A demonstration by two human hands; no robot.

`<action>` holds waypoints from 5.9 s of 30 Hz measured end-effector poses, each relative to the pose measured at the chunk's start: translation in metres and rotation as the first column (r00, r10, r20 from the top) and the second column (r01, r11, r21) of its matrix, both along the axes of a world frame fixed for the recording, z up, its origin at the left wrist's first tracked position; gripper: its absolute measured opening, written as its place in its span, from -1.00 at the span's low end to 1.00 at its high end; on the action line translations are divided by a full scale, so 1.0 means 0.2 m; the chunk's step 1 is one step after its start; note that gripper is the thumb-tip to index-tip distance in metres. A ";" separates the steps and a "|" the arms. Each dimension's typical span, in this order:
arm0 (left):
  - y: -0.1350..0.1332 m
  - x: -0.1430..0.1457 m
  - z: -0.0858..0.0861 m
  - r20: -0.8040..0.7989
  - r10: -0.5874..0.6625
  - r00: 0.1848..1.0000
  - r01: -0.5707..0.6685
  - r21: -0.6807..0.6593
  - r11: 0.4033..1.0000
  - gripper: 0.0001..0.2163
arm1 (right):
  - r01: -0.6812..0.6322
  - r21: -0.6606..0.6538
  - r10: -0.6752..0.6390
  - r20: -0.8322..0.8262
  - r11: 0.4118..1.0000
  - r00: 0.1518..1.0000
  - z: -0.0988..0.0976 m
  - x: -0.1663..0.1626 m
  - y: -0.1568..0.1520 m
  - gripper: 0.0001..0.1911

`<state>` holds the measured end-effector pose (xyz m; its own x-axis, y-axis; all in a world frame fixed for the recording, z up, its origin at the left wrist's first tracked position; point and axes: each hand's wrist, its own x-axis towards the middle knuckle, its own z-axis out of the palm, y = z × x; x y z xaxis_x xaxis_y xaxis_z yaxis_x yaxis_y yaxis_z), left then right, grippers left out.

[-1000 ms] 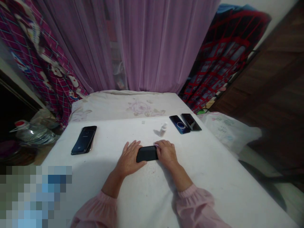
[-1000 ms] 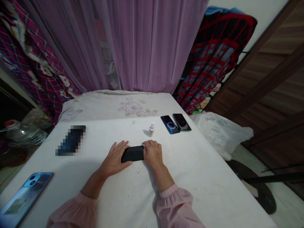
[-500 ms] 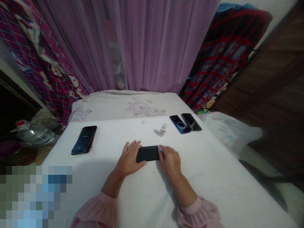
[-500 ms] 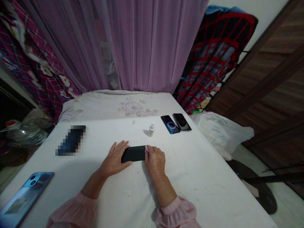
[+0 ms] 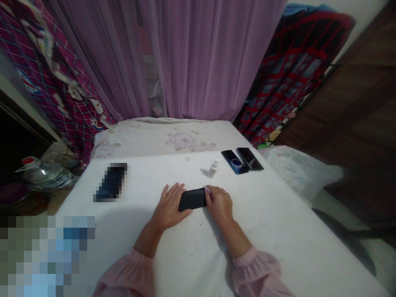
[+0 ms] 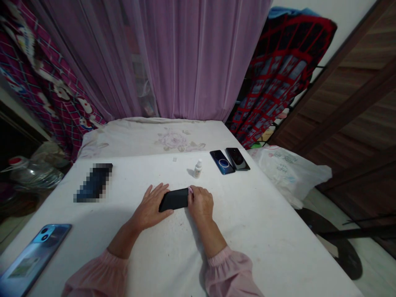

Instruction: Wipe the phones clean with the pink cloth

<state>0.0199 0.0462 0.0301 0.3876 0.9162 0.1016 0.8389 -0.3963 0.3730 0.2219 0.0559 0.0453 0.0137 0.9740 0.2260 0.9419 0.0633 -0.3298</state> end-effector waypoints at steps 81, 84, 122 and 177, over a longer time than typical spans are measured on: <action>-0.05 -0.07 -0.14 -0.052 0.018 0.999 0.000 0.327 0.945 -0.46 | -0.189 0.088 0.201 -0.160 0.978 0.966 -0.05 -0.03 -0.01 -0.64; -0.04 -0.07 -0.14 -0.049 0.011 0.999 0.006 0.328 0.945 -0.46 | -0.126 0.110 0.144 -0.170 0.986 0.975 -0.06 0.01 0.00 -0.64; -0.05 -0.06 -0.12 -0.024 0.001 1.000 0.007 0.318 0.948 -0.46 | -0.111 0.102 0.116 -0.041 0.989 0.992 -0.06 0.00 0.00 -0.64; -0.07 -0.03 -0.08 -0.052 -0.017 0.998 0.030 0.264 0.964 -0.46 | -0.193 0.205 0.227 -0.161 0.960 0.960 -0.11 0.00 -0.01 -0.69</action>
<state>0.0133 0.0326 0.0137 0.4195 0.8497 0.3195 0.8428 -0.4953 0.2106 0.2226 0.0548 0.0231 -0.1291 0.9005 0.4153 0.8261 0.3293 -0.4573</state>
